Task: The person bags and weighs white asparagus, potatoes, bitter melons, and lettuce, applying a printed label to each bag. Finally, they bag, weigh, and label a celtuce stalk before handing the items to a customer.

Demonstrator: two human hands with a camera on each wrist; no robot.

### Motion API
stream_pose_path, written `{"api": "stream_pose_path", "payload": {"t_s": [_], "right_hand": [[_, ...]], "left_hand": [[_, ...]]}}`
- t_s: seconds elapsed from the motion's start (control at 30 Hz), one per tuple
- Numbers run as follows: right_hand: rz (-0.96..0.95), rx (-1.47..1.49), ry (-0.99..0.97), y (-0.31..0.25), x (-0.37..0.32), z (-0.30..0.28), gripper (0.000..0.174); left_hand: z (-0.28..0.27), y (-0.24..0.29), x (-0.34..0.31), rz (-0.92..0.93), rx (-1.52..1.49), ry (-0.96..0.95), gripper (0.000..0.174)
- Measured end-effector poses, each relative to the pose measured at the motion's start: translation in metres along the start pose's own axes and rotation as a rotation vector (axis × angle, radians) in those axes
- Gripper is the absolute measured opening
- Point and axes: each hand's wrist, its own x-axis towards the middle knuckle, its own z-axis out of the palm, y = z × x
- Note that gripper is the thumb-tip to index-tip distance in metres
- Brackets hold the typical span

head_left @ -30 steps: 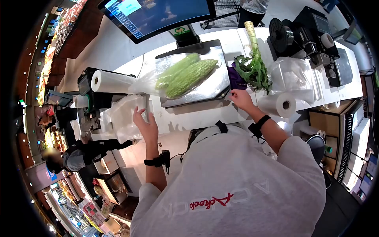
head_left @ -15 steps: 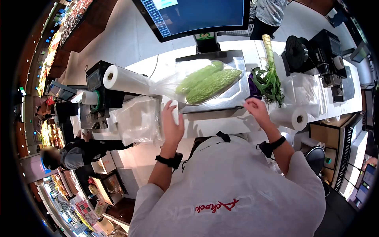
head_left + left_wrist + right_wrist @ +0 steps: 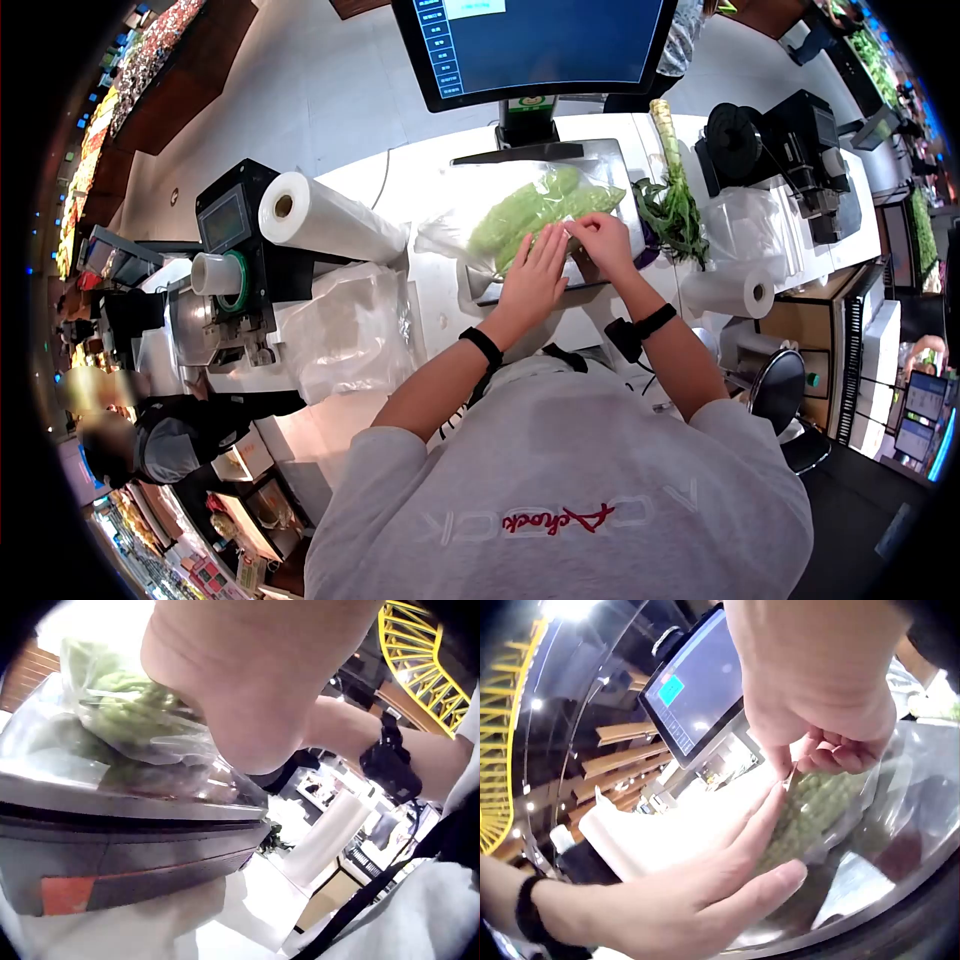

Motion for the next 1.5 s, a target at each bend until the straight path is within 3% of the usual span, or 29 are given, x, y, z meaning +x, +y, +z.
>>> {"api": "stream_pose_path", "payload": {"t_s": [0.07,0.1,0.17,0.2,0.3,0.33,0.4,0.47,0.57,0.6,0.7,0.73,0.9,1.1,1.17,1.2,1.3,1.43,1.5], "right_hand": [[-0.055,-0.373,-0.009,-0.034,-0.008,-0.018,0.042],[-0.093,-0.654,0.190,-0.043,-0.012,-0.020,0.051],[0.011,-0.728,0.190,-0.051,-0.001,-0.034,0.051],[-0.068,-0.663,0.206,-0.052,0.006,-0.037,0.050],[-0.370,-0.476,0.193,-0.067,0.033,-0.029,0.051],[-0.510,-0.414,0.159,-0.078,0.044,-0.016,0.052],[-0.742,-0.402,0.097,-0.102,0.063,0.016,0.056],[-0.935,-0.508,0.038,-0.125,0.078,0.050,0.061],[-0.473,-0.621,-0.476,-0.140,0.099,0.083,0.072],[-0.381,-0.538,-0.521,-0.141,0.101,0.088,0.068],[-0.409,-0.472,-0.548,-0.164,0.091,0.073,0.055],[-0.430,-0.408,-0.512,-0.167,0.086,0.065,0.042],[-0.391,-0.223,-0.386,-0.171,0.067,0.025,0.026],[-0.585,0.029,-0.232,-0.166,0.053,0.003,0.021],[-0.443,0.032,-0.315,-0.168,0.047,-0.002,0.022],[-0.399,-0.004,-0.356,-0.165,0.050,-0.007,0.023],[-0.376,-0.050,-0.422,-0.180,0.036,-0.020,0.026],[-0.415,-0.184,-0.595,-0.177,0.032,-0.043,0.029],[-0.446,-0.243,-0.576,-0.163,0.032,-0.046,0.024]], "left_hand": [[0.001,-0.003,-0.003,0.015,-0.014,-0.015,0.076],[-0.001,-0.006,-0.006,0.037,-0.009,-0.030,0.077],[-0.007,-0.013,-0.011,0.072,0.004,-0.051,0.078],[-0.017,-0.017,-0.016,0.104,-0.020,0.007,0.066],[-0.036,-0.035,-0.053,-0.032,-0.542,-0.089,0.044],[-0.044,-0.045,-0.066,-0.124,-0.550,-0.161,0.038],[-0.059,-0.070,-0.092,-0.303,-0.559,-0.310,0.031],[-0.035,-0.109,-0.115,-0.538,-0.836,-0.174,0.035],[-0.022,-0.144,-0.113,-0.761,-1.301,0.020,0.048],[-0.022,-0.155,-0.107,-0.809,-1.466,0.083,0.054],[-0.069,-0.154,-0.071,-0.966,-1.657,-0.015,0.066],[-0.079,-0.152,-0.061,-0.943,-1.699,-0.022,0.068],[-0.110,-0.142,-0.031,-0.854,-1.855,-0.137,0.077],[-0.142,-0.092,-0.032,-0.661,-1.012,-0.211,0.080],[-0.133,-0.079,-0.036,-0.549,-0.725,-0.171,0.082],[-0.113,-0.077,-0.042,-0.441,-0.555,0.084,0.062],[-0.082,-0.096,-0.046,-0.442,-0.598,0.118,0.038],[-0.108,-0.101,-0.052,-0.658,-1.135,0.222,0.025],[-0.115,-0.110,-0.054,-0.697,-1.363,0.310,0.025]]}}
